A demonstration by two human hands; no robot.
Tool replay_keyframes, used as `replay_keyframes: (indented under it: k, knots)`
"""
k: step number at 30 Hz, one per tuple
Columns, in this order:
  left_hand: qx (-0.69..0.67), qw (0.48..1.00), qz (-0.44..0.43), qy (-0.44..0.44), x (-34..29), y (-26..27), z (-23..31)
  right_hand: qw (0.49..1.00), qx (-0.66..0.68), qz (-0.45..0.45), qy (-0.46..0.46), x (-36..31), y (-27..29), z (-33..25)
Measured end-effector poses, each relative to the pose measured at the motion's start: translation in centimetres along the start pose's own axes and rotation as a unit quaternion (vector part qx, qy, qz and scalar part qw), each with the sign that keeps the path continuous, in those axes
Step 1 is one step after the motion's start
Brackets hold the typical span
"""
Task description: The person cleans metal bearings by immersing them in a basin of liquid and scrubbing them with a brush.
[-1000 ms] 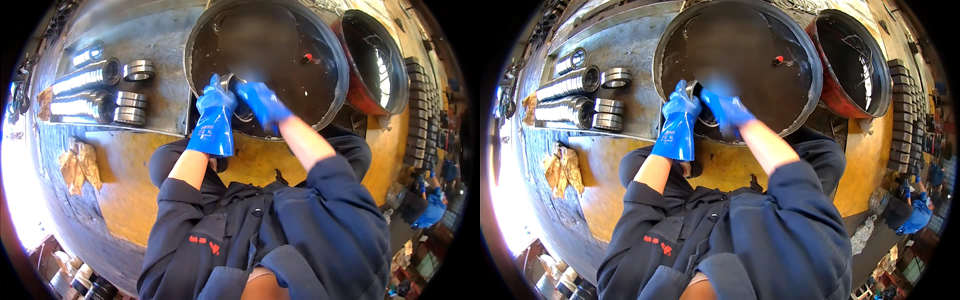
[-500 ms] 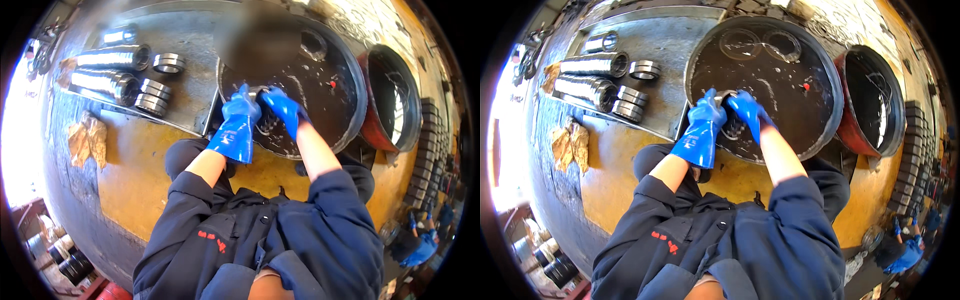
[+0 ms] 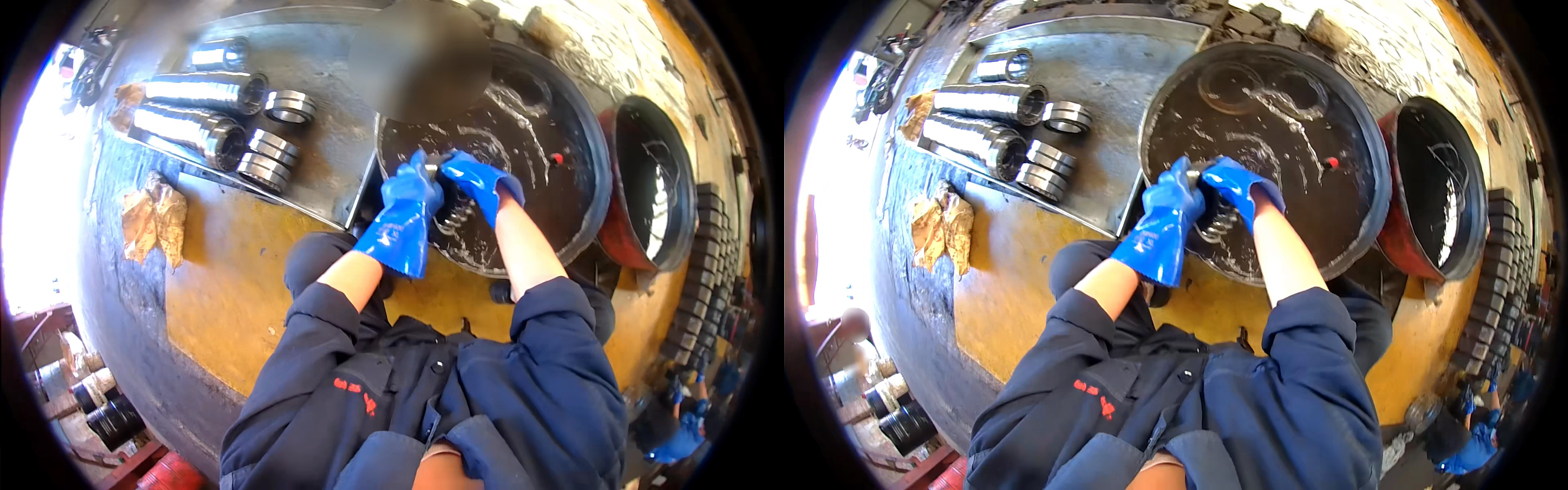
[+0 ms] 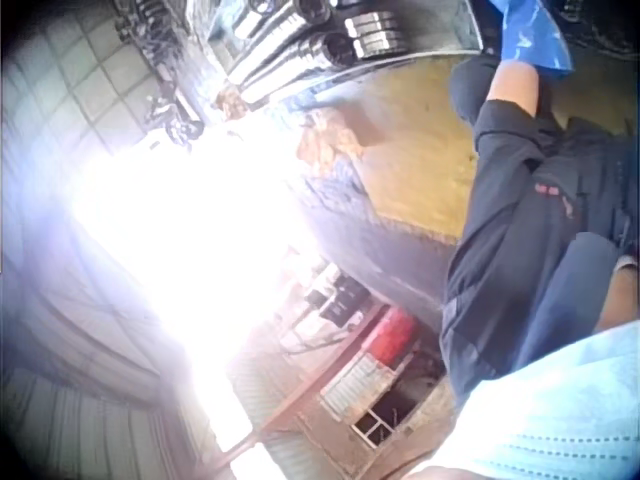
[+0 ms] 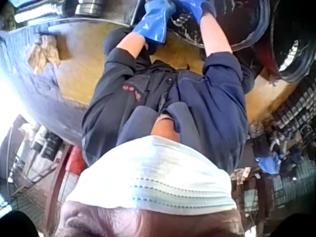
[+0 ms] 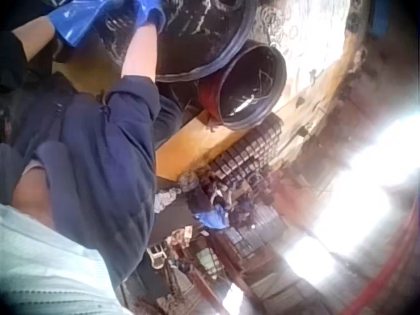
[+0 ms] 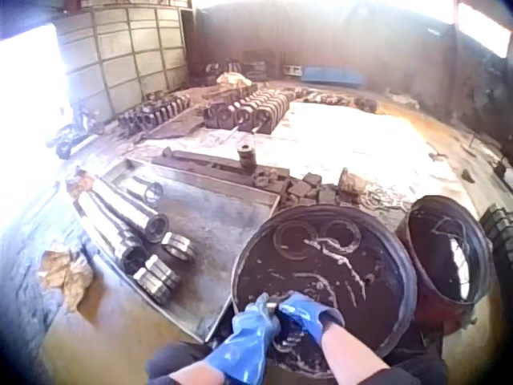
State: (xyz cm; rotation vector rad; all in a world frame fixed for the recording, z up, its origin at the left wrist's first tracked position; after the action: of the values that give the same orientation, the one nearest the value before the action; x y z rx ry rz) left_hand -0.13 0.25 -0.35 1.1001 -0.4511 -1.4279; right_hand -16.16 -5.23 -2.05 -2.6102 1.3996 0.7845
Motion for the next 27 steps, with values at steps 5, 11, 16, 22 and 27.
replay_keyframes:
  k: [5,11,16,22,27]
  knots:
    - [0.03,1.0,-0.007,0.008,-0.1,-0.4,-1.0,0.958,-0.123,0.253,0.047,-6.5,-6.3,2.1]
    - [0.012,1.0,0.0,0.002,-0.2,-0.2,-0.7,0.974,-0.135,0.181,-0.015,-3.5,-2.7,0.2]
    - [0.007,1.0,0.008,-0.013,-0.3,-0.6,0.1,0.994,-0.071,0.05,-0.069,0.5,-0.7,0.9]
    - [0.032,0.999,0.036,-0.022,-0.4,-0.8,-0.9,0.952,-0.143,0.268,-0.026,-5.7,-7.1,5.0]
    - [0.015,0.998,0.044,-0.034,0.0,-1.3,-1.5,0.981,-0.11,0.158,0.028,-3.7,-2.8,1.9]
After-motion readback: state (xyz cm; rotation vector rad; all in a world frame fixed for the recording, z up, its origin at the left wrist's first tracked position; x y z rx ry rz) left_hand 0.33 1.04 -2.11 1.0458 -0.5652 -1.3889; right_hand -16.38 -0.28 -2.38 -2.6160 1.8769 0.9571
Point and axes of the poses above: each hand's wrist, its own x-axis towards the middle knuckle, its own y-axis out of the back of the hand, z = x × y, the point moved 1 cm from there along x, towards the middle knuckle, and after that the axes turned 8 degrees about -x, right-handed, at the moved point
